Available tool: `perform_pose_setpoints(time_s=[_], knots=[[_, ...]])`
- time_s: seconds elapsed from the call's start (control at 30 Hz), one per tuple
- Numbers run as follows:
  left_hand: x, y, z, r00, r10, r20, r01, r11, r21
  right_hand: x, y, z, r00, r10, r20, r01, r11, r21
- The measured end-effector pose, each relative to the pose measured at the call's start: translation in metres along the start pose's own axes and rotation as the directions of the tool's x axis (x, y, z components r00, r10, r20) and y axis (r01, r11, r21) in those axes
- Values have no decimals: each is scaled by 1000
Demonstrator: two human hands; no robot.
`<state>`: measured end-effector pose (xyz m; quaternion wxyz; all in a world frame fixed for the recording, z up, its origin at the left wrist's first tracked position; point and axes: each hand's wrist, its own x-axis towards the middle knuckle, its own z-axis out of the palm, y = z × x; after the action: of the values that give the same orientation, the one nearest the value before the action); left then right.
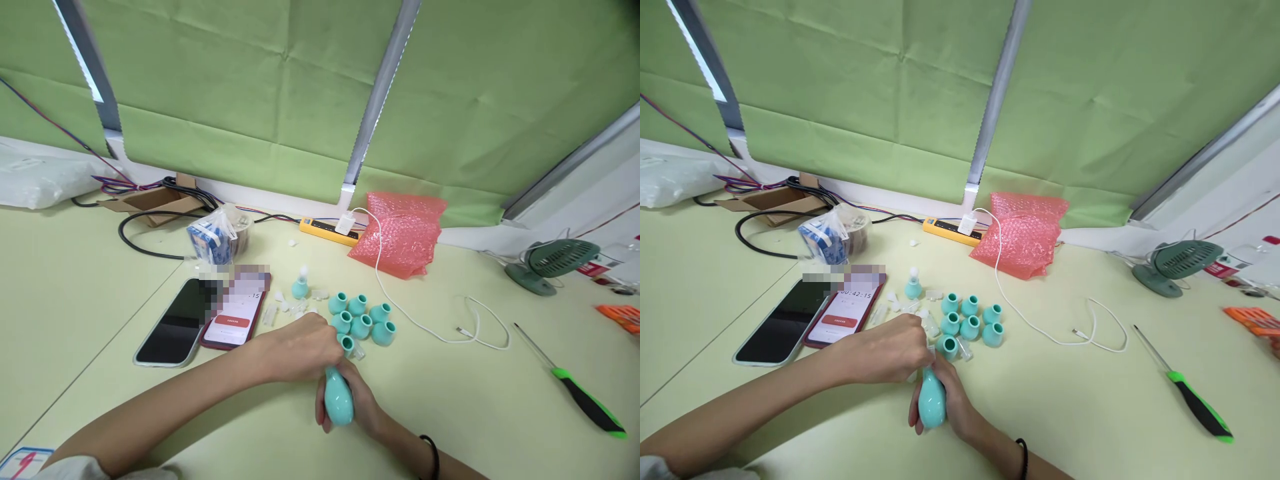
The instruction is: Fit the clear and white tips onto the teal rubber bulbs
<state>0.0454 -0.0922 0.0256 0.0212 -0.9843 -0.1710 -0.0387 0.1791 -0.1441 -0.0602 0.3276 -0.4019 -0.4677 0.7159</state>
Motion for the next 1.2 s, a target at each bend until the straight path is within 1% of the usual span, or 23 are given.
perform_pose_setpoints(time_s=[0.07, 0.13, 0.23, 0.3, 0.47, 0.63, 0.73, 0.9, 1.03, 1.13, 1.2], knots=[[0, 0, -1, 1000, -21, 22, 22, 1000, -18, 1, 2, 0, 1000, -19, 7, 19, 1000, 8], [0, 0, -2, 997, -45, 66, 47, 998, -38, 3, 4, -1, 999, -54, -2, 54, 998, 12], [-1, -1, -3, 993, -62, 104, 65, 998, -24, 3, 7, -2, 997, -76, -25, 76, 997, 17], [-2, -3, -5, 993, -65, 96, 68, 997, -32, 2, 8, -2, 996, -81, -26, 81, 996, 26], [-7, -6, -11, 992, -115, 50, 121, 984, -131, 1, 9, -1, 991, -134, -20, 134, 990, 36], [-6, -7, -8, 996, -46, 71, 54, 993, -109, 1, 10, 0, 989, -146, -34, 147, 989, 15], [-3, -4, -3, 996, -27, 84, 31, 998, -50, 1, 9, 0, 990, -131, -49, 131, 991, -1], [0, 6, 0, 999, 0, 48, -2, 999, 49, 1, 7, 0, 987, -141, -82, 139, 990, -37], [-1, 11, -6, 996, -17, 86, 11, 997, 70, 2, 10, -1, 985, -159, -66, 159, 987, -12], [-5, 6, -16, 993, -38, 111, 33, 998, 47, 2, 12, -2, 989, -143, -36, 144, 989, 23], [-10, 0, -24, 994, -54, 98, 52, 998, 20, 1, 14, -3, 991, -133, -35, 134, 990, 48]])
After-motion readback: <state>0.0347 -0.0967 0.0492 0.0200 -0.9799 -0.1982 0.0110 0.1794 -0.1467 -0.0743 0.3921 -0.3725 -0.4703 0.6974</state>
